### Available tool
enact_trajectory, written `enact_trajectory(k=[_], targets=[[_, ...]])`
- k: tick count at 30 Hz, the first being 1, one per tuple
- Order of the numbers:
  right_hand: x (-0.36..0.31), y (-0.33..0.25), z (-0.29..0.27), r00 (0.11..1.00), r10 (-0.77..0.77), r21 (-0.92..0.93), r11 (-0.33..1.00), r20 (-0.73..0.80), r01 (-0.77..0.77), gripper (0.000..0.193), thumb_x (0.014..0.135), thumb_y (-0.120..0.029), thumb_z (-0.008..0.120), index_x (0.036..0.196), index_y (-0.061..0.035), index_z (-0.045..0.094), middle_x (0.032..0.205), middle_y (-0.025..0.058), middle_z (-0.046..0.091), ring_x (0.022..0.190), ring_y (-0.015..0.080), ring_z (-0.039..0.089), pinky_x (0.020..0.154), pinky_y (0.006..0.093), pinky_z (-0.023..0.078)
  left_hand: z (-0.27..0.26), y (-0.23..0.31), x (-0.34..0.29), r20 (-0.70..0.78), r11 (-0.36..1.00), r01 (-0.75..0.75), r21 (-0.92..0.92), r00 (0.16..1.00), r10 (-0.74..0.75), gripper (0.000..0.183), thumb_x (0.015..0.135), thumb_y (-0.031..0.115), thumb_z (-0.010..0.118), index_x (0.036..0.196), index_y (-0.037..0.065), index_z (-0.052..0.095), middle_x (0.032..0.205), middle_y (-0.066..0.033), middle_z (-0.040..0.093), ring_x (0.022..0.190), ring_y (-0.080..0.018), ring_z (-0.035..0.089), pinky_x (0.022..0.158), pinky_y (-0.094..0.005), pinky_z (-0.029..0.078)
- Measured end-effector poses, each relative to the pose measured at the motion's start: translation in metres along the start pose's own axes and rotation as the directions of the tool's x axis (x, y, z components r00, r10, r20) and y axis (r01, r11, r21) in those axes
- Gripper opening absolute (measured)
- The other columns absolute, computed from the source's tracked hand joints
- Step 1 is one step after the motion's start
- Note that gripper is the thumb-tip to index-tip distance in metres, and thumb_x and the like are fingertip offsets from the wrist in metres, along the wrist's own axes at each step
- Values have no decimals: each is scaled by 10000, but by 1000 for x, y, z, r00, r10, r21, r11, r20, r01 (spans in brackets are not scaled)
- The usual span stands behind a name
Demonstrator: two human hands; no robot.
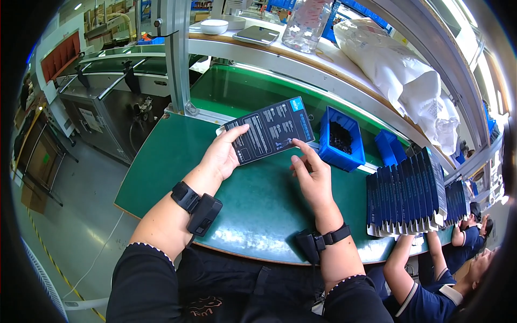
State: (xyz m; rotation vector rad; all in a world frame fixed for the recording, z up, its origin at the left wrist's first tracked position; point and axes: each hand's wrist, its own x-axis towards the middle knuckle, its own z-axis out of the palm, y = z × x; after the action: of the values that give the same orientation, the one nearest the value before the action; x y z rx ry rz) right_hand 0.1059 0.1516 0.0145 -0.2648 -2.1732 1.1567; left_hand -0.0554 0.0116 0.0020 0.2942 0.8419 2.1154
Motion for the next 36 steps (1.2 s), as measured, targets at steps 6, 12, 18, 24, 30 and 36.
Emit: enact_trajectory(k=[6,12,18,24,30,36], targets=[[0,3,0,997,-8,8,1000,-70,9,381,847,-31,579,1221,-92,544,642,9,528,584,54,478,582,213,427,5,2,-3,-35,999,-20,-39,999,18,315,927,291,478,1129,53,518,1048,-103,633,932,-213,641,789,-394,533],[1,5,-1,997,8,-14,1000,-77,-10,456,844,-29,572,1285,-98,480,638,14,530,575,62,485,584,219,433,0,1,0,91,997,28,-67,996,-21,306,930,249,483,1155,43,503,1072,-100,623,950,-220,633,828,-385,520],[0,2,0,999,48,-35,998,10,-48,542,842,-35,577,1350,-122,407,620,20,518,578,70,485,598,223,434,1,-3,1,124,998,-25,-56,992,32,316,876,24,511,1191,31,479,1097,-109,606,994,-229,613,880,-376,501],[-1,-1,-1,993,78,-52,996,94,-73,577,830,-34,584,1363,-151,394,630,48,540,586,91,501,622,236,441,-2,-4,3,185,997,-24,-67,982,36,396,821,-84,478,1202,21,458,1113,-120,592,1009,-231,604,902,-372,491],[-2,-12,-1,948,79,-98,994,308,-51,560,822,-68,590,1344,-188,429,674,89,588,605,133,550,650,267,462,0,-3,3,213,997,-19,-74,976,34,445,786,-118,483,1197,44,436,1092,-107,584,1010,-225,595,885,-364,497],[-3,-17,-1,922,49,-106,994,383,-9,477,818,-66,595,1274,-185,520,754,143,612,619,152,540,641,287,464,1,-2,2,243,997,-23,-69,969,39,480,776,-132,479,1220,38,416,1129,-122,565,1036,-231,583,905,-370,489]])
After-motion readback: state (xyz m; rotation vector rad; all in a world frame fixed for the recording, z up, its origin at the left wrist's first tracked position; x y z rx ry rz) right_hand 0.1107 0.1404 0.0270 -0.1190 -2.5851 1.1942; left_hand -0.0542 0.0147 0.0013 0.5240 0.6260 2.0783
